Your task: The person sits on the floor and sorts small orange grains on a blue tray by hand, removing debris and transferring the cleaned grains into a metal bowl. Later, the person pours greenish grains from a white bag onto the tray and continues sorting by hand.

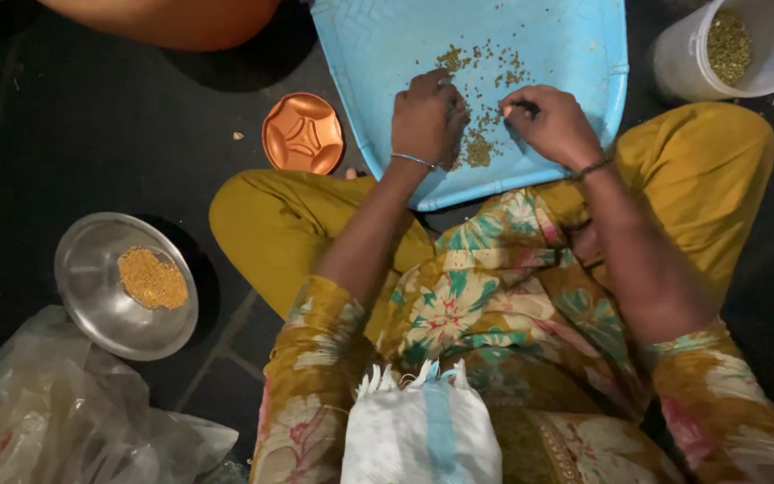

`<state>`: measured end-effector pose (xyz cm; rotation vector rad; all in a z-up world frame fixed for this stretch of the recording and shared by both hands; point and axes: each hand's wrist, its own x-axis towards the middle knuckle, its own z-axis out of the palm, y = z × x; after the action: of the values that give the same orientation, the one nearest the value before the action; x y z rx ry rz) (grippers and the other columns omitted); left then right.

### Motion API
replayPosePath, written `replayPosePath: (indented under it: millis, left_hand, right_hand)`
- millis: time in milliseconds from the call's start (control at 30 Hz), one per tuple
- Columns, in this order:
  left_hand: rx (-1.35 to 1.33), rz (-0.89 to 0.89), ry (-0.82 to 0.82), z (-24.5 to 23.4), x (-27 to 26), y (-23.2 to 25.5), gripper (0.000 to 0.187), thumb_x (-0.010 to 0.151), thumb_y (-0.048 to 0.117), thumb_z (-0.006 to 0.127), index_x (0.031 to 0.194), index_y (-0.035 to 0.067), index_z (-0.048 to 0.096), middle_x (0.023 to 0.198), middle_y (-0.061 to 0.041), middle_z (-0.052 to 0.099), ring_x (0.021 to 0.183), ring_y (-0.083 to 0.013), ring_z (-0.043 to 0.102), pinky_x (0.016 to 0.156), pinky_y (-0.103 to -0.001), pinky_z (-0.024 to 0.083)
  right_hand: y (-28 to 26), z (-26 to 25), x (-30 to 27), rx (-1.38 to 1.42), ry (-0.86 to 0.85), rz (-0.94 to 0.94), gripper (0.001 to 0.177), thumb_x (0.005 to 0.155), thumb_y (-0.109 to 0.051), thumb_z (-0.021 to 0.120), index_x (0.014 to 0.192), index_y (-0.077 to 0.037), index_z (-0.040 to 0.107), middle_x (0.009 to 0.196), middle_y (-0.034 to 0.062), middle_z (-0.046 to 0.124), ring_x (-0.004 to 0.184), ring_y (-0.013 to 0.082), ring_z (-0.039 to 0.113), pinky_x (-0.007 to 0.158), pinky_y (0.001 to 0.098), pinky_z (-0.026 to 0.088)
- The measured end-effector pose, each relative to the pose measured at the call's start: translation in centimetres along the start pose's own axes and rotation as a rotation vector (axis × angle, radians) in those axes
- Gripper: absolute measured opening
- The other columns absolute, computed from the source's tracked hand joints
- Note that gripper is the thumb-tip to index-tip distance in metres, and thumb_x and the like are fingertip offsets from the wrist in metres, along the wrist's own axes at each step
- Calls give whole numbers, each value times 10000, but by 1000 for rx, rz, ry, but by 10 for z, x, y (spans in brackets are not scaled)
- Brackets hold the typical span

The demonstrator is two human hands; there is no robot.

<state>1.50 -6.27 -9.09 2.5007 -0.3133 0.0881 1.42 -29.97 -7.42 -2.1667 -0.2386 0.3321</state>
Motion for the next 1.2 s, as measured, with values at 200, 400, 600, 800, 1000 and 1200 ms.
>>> replayPosePath:
  millis: [200,400,600,800,1000,1200]
  left_hand:
    - [-12,21,3,5,1,19,167,694,230,818,807,129,748,1305,-124,616,1241,-323,533,952,-489,435]
    - [122,11,-52,11,5,23,114,765,235,773,796,126,759,1248,-94,627,1261,-298,526,949,-477,448]
    - [228,159,19,11,8,22,147,784,206,725,827,67,745,1281,-83,633,1213,-300,530,936,-462,456]
    - [216,211,42,22,3,24,229,851,139,653,1036,11,694,1232,-91,620,1209,-280,561,964,-437,467]
    - [180,193,14,18,1,28,178,885,138,637,1000,4,663,1104,-142,633,1098,-322,593,903,-457,483]
    - [-81,-28,38,-6,3,30,229,739,199,763,851,30,655,881,-179,663,857,-371,642,770,-480,526]
  right_hand:
    - [5,-6,1,-51,35,-50,213,1009,-242,687,1116,-69,752,1059,143,733,934,296,697,820,395,547]
    - [7,-7,4,0,51,-2,232,996,-264,676,1087,-61,742,1040,159,734,946,313,717,836,409,554]
    - [8,-4,7,-14,56,10,241,963,-255,651,1087,-74,751,1050,170,730,937,325,710,827,418,557]
    - [8,1,4,-71,77,43,231,963,-245,636,1076,-85,758,1046,178,727,929,359,697,808,437,546]
    - [16,4,5,-76,123,-12,224,975,-268,644,1053,-84,747,1017,170,728,910,373,696,801,449,545]
    - [16,-1,-3,-106,201,-10,216,964,-265,665,1048,-90,759,992,154,742,899,350,705,789,430,548]
